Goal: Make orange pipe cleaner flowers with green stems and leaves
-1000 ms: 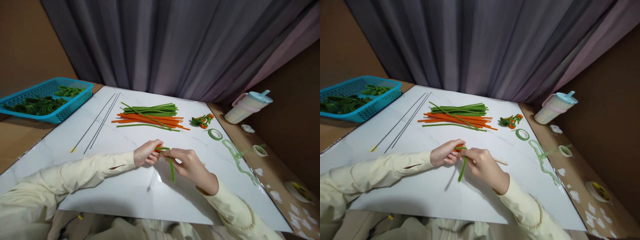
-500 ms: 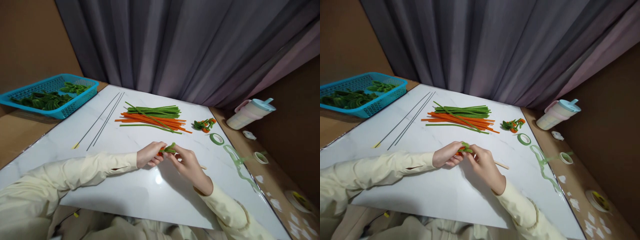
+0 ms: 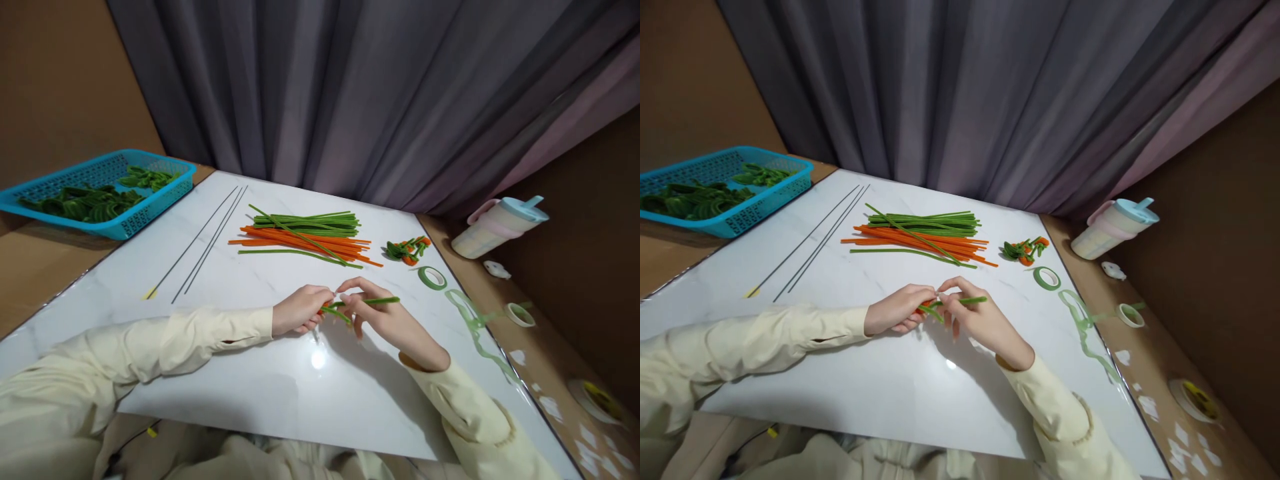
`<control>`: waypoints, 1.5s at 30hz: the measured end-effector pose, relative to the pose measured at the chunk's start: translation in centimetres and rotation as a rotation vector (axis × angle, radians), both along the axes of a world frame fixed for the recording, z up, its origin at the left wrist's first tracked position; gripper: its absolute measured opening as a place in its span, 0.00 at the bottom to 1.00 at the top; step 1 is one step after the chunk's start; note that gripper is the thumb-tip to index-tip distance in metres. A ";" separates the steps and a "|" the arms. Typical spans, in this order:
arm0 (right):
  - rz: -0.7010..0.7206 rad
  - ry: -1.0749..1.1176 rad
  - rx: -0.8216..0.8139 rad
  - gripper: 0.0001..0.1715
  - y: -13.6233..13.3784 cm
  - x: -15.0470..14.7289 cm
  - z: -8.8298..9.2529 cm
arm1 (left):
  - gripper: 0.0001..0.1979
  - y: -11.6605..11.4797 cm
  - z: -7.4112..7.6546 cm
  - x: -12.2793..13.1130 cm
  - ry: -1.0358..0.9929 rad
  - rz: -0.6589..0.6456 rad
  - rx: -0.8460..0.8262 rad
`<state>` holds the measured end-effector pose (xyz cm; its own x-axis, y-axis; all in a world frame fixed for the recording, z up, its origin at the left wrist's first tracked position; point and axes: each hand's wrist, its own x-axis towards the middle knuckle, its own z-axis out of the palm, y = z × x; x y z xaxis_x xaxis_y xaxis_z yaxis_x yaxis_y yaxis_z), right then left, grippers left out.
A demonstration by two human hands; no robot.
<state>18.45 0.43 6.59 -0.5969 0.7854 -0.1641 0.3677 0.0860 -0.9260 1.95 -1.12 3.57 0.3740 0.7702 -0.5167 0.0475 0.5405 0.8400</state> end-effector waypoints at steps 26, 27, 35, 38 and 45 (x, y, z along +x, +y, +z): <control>0.330 -0.222 0.387 0.19 2.0 -0.5 -0.8 | 0.08 0.2 -0.4 -0.1 0.002 -0.031 -0.022; 0.325 -0.200 0.355 0.20 2.1 -0.5 -0.8 | 0.08 0.2 -0.4 -0.1 0.000 -0.028 -0.021; 0.270 -0.017 -0.012 0.22 1.8 0.3 -1.2 | 0.11 0.8 -0.2 -0.5 -0.096 -0.035 -0.126; 0.266 -0.049 0.232 0.18 1.1 0.7 -1.7 | 0.13 1.1 -0.4 -0.6 -0.155 -0.037 -0.209; 0.409 -0.232 1.305 0.12 -0.1 0.7 -2.5 | 0.18 1.1 -0.8 -0.5 -0.173 -0.043 -0.303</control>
<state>19.14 0.30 4.10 -0.8798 0.2232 0.4198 0.2394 0.9708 -0.0146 1.44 -0.02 2.73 0.5050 0.5732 -0.6453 -0.0534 0.7669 0.6395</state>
